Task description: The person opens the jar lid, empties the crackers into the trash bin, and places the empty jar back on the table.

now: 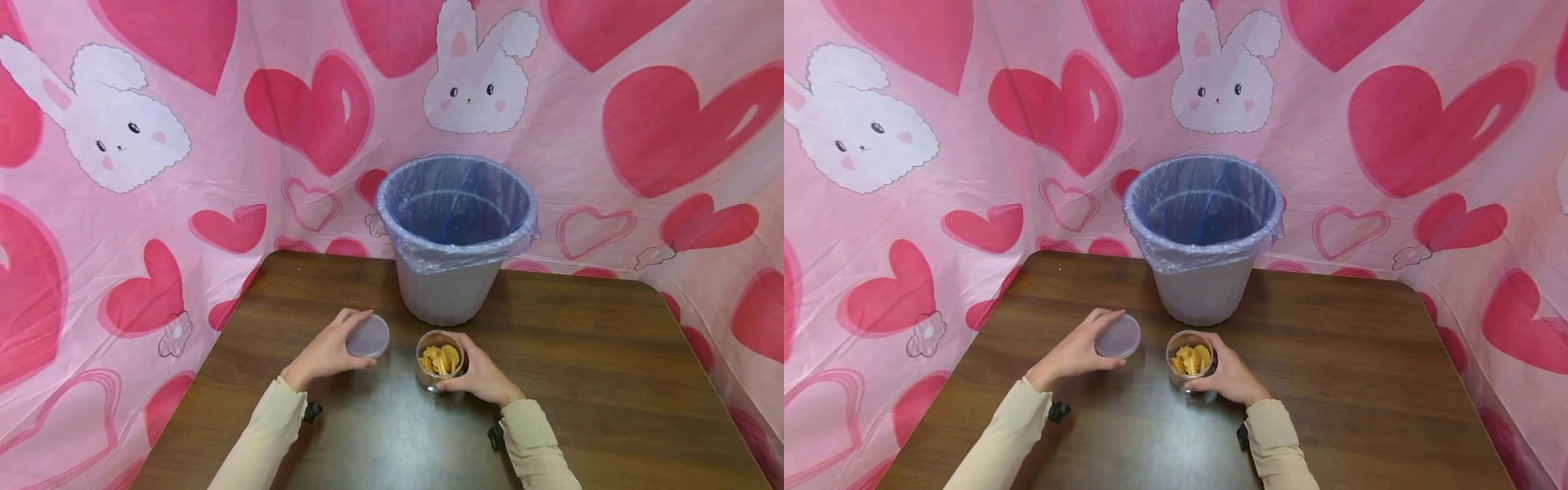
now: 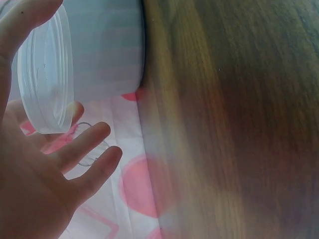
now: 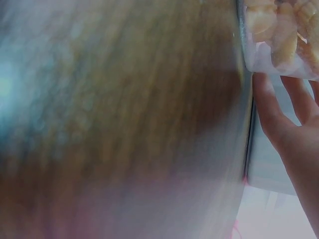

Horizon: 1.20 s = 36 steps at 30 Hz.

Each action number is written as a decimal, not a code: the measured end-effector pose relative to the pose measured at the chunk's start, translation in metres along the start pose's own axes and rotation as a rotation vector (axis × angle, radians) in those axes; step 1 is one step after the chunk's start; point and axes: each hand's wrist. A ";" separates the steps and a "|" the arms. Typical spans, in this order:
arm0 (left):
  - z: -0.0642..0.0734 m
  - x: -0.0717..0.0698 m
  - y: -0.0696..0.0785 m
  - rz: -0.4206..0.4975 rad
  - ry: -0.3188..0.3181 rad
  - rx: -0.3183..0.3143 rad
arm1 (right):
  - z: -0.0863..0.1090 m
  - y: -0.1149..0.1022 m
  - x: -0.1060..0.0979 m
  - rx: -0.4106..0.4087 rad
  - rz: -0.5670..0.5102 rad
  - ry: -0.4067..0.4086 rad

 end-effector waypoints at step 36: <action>0.012 -0.006 -0.012 -0.033 0.013 -0.041 | 0.000 0.001 -0.001 0.025 0.004 -0.013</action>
Point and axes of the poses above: each hand's wrist, its own z-axis away from the middle knuckle, its own x-axis out of the palm, y = z × x, and after that the axes turned 13 degrees about x, right-handed
